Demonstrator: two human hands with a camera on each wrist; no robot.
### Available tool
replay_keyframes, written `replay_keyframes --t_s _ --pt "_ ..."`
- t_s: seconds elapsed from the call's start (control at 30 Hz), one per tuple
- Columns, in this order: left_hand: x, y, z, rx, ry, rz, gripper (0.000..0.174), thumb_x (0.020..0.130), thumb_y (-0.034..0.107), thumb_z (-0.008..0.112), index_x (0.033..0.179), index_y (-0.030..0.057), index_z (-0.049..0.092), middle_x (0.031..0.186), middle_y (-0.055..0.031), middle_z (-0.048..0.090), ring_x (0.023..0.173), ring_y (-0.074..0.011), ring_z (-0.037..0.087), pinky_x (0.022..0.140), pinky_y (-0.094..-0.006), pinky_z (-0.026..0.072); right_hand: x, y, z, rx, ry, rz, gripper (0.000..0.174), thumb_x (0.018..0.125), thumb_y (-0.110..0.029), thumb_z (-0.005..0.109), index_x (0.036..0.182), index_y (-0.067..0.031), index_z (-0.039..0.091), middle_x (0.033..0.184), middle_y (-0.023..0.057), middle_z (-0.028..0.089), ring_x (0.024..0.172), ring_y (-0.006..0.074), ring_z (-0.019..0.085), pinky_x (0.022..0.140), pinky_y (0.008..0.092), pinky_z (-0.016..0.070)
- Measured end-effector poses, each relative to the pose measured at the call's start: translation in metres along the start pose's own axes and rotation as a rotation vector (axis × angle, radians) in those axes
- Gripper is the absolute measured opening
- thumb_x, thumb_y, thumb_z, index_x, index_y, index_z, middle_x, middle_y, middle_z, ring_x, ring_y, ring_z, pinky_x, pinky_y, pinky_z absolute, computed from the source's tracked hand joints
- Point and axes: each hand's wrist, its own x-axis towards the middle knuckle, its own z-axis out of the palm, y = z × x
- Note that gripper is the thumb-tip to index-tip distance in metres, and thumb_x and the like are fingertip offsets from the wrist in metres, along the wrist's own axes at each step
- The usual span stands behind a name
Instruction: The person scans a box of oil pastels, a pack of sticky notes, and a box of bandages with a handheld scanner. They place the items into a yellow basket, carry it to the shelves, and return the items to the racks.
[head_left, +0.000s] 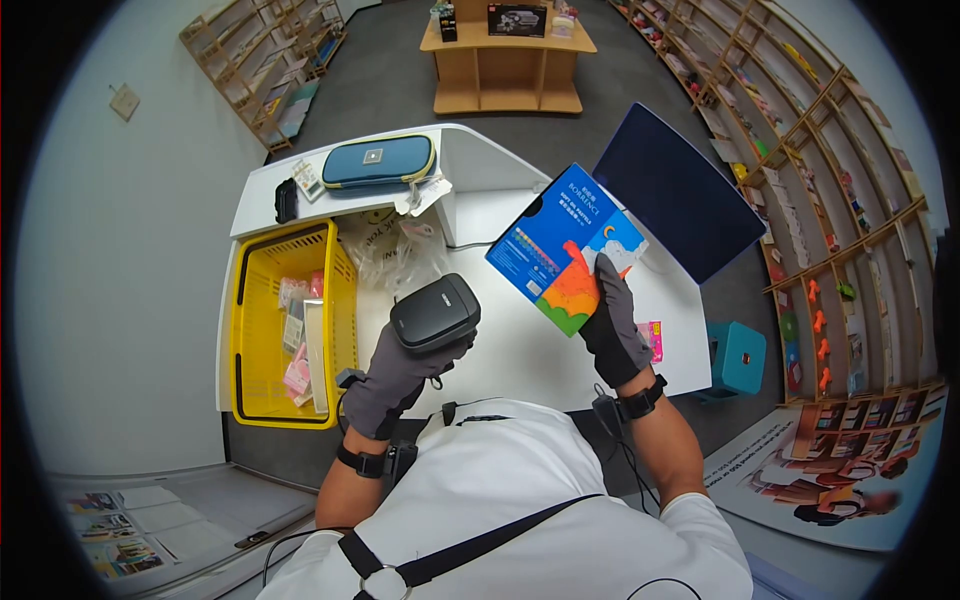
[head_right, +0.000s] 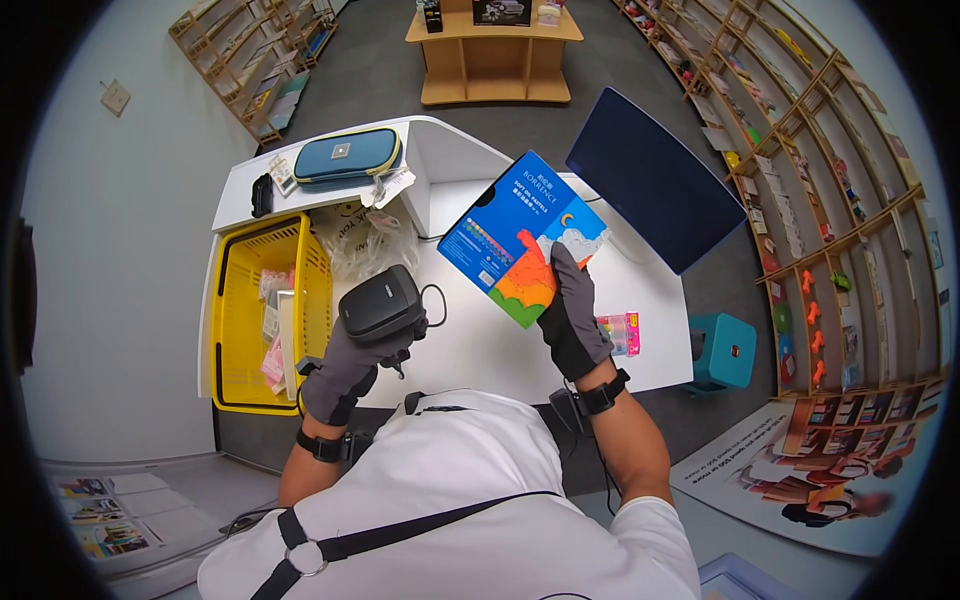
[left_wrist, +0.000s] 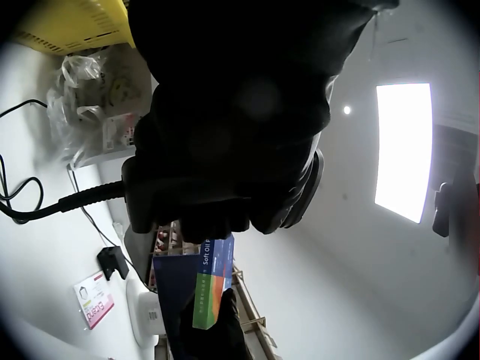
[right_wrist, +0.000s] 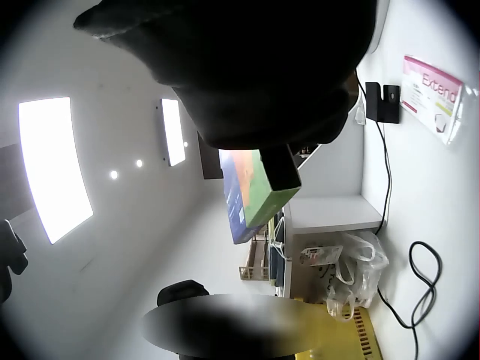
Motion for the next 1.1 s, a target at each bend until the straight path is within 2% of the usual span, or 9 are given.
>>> replay_keyframes --t_s 0.1,0.13,0.2,0.33,0.5,0.6,0.9,1.0,1.1 --pt "-0.001 0.002 0.000 0.030 0.011 0.031 0.036 0.088 0.009 0.085 0.122 0.0066 0.074 0.100 -0.0035 0.078 0.078 -0.0069 0.065 0.060 -0.0223 0.0467 0.007 0.005 -0.008 0.019 -0.016 -0.003 0.041 0.107 -0.024 0.067 0.142 -0.0079 0.053 0.133 0.0103 0.067 0.121 0.0304 0.070 0.103 0.0520 0.0598" --pt "-0.002 0.003 -0.001 0.066 0.019 0.013 0.035 0.087 0.011 0.086 0.120 0.0057 0.074 0.098 -0.0034 0.078 0.079 -0.0079 0.067 0.063 -0.0236 0.0502 0.008 0.006 -0.011 0.019 -0.015 -0.003 0.041 0.107 -0.024 0.067 0.142 -0.0079 0.053 0.133 0.0103 0.067 0.121 0.0304 0.070 0.103 0.0520 0.0598" --pt "-0.003 0.006 -0.001 0.139 0.040 -0.023 0.034 0.087 0.015 0.088 0.116 0.0037 0.074 0.095 -0.0034 0.079 0.079 -0.0099 0.072 0.067 -0.0264 0.0571 0.003 0.006 -0.003 -0.030 -0.012 -0.068 0.038 0.107 -0.019 0.065 0.141 -0.0072 0.053 0.132 0.0099 0.067 0.118 0.0288 0.071 0.102 0.0491 0.0607" --pt "-0.004 0.002 0.000 0.335 0.083 0.042 0.031 0.084 0.021 0.090 0.105 0.0044 0.074 0.083 -0.0028 0.076 0.069 -0.0087 0.067 0.062 -0.0272 0.0533 0.000 0.004 0.004 -0.139 -0.006 -0.177 0.036 0.107 -0.014 0.063 0.141 -0.0064 0.053 0.130 0.0090 0.067 0.114 0.0252 0.071 0.099 0.0441 0.0617" --pt "-0.004 0.004 -0.003 0.465 0.009 -0.013 0.030 0.085 0.017 0.087 0.106 0.0020 0.073 0.080 -0.0037 0.074 0.066 -0.0104 0.064 0.061 -0.0295 0.0536 -0.008 -0.004 0.012 -0.268 -0.012 -0.275 0.036 0.106 -0.012 0.067 0.138 -0.0038 0.054 0.127 0.0073 0.068 0.108 0.0185 0.069 0.095 0.0350 0.0598" --pt "-0.001 -0.004 -0.007 0.598 0.016 -0.006 0.028 0.084 0.030 0.089 0.086 0.0062 0.074 0.063 -0.0036 0.068 0.056 -0.0155 0.064 0.060 -0.0327 0.0523 -0.005 -0.006 0.012 -0.320 0.007 -0.335 0.037 0.105 -0.012 0.066 0.139 -0.0027 0.053 0.129 0.0088 0.067 0.111 0.0207 0.069 0.099 0.0364 0.0593" --pt "-0.004 -0.006 -0.011 0.752 0.057 0.011 0.030 0.084 0.033 0.087 0.082 0.0069 0.074 0.062 -0.0044 0.069 0.057 -0.0215 0.067 0.061 -0.0364 0.0539 -0.005 -0.008 0.009 -0.367 0.038 -0.468 0.039 0.104 -0.011 0.068 0.139 -0.0009 0.053 0.130 0.0110 0.067 0.118 0.0223 0.067 0.105 0.0365 0.0550" --pt "-0.004 -0.002 -0.009 0.766 0.012 -0.052 0.023 0.085 0.019 0.086 0.095 0.0038 0.073 0.069 -0.0038 0.070 0.060 -0.0127 0.063 0.059 -0.0318 0.0524 -0.006 -0.008 0.006 -0.375 0.043 -0.461 0.038 0.104 -0.011 0.067 0.139 -0.0010 0.054 0.129 0.0107 0.067 0.118 0.0221 0.067 0.105 0.0361 0.0545" --pt "-0.003 -0.009 -0.007 0.644 0.054 -0.003 0.022 0.086 0.018 0.086 0.095 0.0039 0.073 0.069 -0.0036 0.070 0.061 -0.0122 0.063 0.059 -0.0312 0.0521 -0.008 -0.009 0.006 -0.372 0.045 -0.448 0.037 0.105 -0.011 0.067 0.138 -0.0011 0.054 0.129 0.0103 0.067 0.118 0.0218 0.067 0.105 0.0359 0.0542"
